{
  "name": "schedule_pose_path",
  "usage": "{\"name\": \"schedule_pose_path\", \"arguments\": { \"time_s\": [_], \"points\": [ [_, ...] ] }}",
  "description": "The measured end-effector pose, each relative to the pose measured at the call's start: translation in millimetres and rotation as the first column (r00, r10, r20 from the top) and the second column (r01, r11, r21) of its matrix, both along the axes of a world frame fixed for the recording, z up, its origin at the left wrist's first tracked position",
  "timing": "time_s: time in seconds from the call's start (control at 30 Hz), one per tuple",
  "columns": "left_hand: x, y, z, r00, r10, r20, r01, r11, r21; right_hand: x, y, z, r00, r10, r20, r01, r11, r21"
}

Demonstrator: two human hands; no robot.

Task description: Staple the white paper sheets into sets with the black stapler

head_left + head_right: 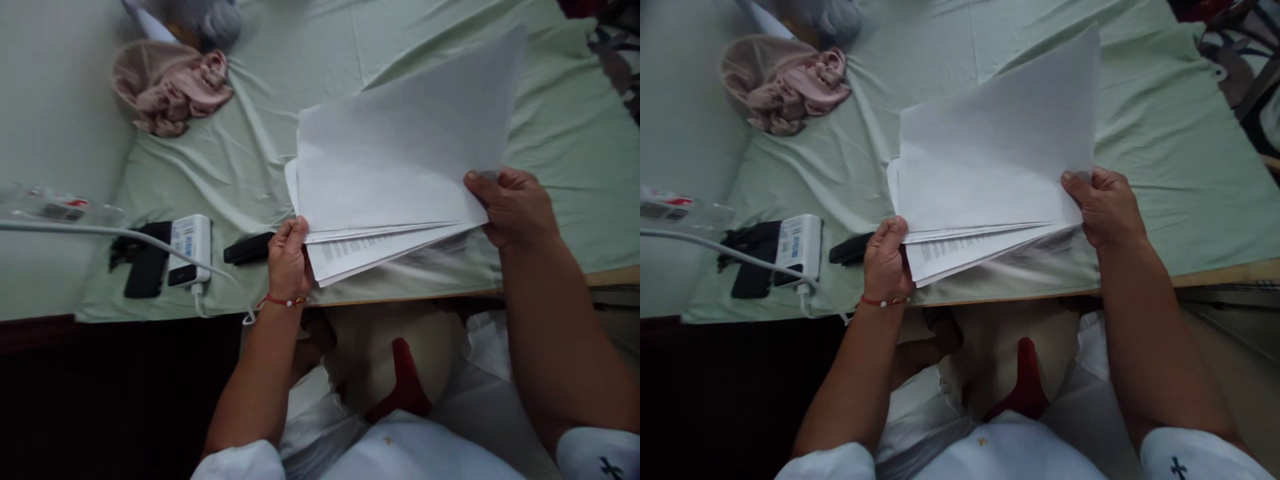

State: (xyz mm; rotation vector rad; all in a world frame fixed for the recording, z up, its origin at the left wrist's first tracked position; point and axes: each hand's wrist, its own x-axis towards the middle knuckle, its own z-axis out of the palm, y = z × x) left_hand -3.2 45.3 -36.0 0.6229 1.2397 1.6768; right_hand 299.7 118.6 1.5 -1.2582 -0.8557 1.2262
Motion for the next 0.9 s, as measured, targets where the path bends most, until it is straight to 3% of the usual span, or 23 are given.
{"name": "schedule_pose_path", "arguments": {
  "time_s": [0.23,0.53,0.67,0.9],
  "points": [
    [-3.1,-1.1,-0.8,0.996,-0.019,0.082,0.021,0.999,-0.025,-1.1,1.3,0.3,0.998,-0.068,-0.009,0.068,0.996,-0.052],
    [0.2,5.4,3.4,0.971,-0.185,0.151,0.192,0.981,-0.032,0.9,4.5,-4.8,0.997,-0.078,-0.016,0.079,0.995,0.058],
    [-7.1,15.3,10.8,0.974,-0.224,0.020,0.225,0.974,-0.039,3.2,5.3,-6.6,0.998,-0.058,-0.009,0.058,0.987,0.152],
    [-25.2,24.0,18.4,0.950,-0.188,-0.249,0.221,0.969,0.112,13.1,1.4,-7.4,0.997,0.077,-0.014,-0.072,0.974,0.215]
  ]
}}
